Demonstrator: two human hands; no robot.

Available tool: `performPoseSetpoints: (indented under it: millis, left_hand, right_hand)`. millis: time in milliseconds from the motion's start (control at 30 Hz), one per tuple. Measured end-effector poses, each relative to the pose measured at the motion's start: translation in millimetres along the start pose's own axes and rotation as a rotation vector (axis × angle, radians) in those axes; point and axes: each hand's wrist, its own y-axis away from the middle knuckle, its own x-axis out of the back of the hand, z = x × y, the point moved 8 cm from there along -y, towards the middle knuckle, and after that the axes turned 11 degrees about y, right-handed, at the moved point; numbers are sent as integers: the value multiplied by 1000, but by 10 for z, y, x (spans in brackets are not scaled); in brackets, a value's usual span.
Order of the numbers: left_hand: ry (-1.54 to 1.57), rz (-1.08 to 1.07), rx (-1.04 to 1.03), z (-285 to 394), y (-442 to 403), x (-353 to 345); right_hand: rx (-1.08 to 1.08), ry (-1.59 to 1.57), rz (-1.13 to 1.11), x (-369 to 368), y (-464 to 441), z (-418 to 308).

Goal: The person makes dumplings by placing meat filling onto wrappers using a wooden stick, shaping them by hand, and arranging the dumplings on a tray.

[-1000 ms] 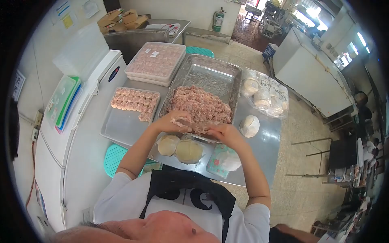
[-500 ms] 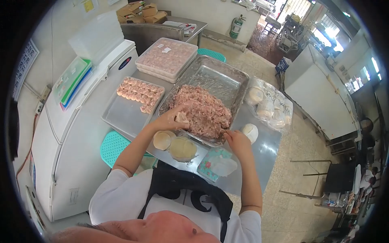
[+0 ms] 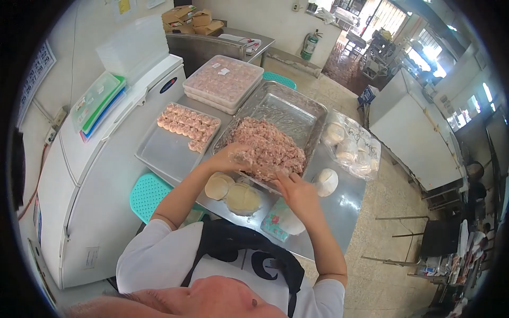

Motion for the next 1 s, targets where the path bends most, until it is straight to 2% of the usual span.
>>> performPoseSetpoints:
  millis: [33,100,133,200,233,300,433,533,600,633,700,733,833,933,1000]
  left_hand:
    - [-40,52,-119,105,16,42]
    - [108,-17,-37,189,20,66]
    - [177,-50,4,267,25,106]
    - [172,16,-61,408,103,238]
    - [170,47,-91,443,140,306]
    - [157,-30,-36,289,117,363]
    - [239,-117,9,264,245,600]
    - [138,-131,-67,70,307,808]
    - [-14,-33,-9,-187,414,963]
    - [-91,16,20,-242,477,1073]
    - [-25,-60,124,-315,550,1307]
    - [7,-99,178,-363,604,1422]
    - [-25,129,129,-641,857,1985]
    - [-139,189,260,-1232,1138,2358]
    - [-285,198,180,-1458,1242,2372]
  right_hand:
    - [1,-62,36,-16,-6,18]
    - [8,-183,111,-88,-26,157]
    - [-78,-282,32,-165,-35,256]
    - [-259,-490,-127,-331,13,333]
    - [-297,-565,-201,-419,34,249]
    - [-371,-716,-354,-593,55,3]
    - [-204,-540,-197,-507,-197,-466]
    - [-144,-356,-100,-460,-401,-748]
    - [-160,-322,-78,-532,-462,-748]
    - [-199,-305,-80,-557,-468,-716]
    - [-279,-274,-84,-613,-437,-618]
    - [-262,-301,48,-615,-384,-597]
    - [-533,-482,67,-861,-42,-425]
    - [-730,-679,60,-1069,286,-419]
    - [-844,-792,84,-1173,514,-415]
